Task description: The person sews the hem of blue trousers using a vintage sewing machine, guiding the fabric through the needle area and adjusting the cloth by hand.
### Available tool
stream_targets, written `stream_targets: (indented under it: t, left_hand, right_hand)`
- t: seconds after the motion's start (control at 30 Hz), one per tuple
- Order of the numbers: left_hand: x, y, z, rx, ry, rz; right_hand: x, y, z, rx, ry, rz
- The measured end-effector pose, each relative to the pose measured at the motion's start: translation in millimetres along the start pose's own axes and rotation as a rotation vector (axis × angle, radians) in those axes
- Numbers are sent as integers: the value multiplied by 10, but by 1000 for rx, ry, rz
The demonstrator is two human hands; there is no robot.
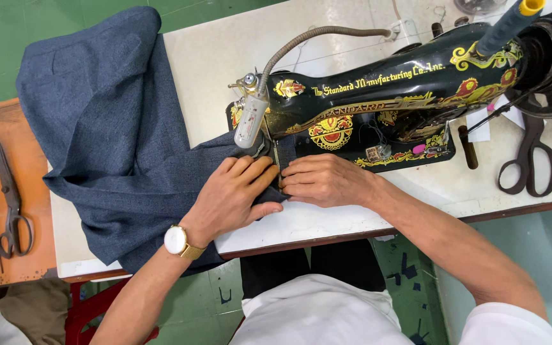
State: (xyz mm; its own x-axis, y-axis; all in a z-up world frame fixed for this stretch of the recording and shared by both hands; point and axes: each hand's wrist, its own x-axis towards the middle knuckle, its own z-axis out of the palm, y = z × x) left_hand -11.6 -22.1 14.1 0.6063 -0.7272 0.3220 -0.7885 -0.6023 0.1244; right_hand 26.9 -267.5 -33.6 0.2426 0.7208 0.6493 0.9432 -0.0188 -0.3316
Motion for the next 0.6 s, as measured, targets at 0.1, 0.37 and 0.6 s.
stream_targets:
  t: [0.1,0.37,0.6]
  left_hand:
    - [-46,-28,99,-22,3,-7]
    - [-45,-123,177,-103,-7,-27]
    - [-53,-137,198,-115,5,-36]
  right_hand:
    - [4,5,29,-10,4,4]
    - [50,4,18,-21,2,22]
    - [42,24,38,-14,11,20]
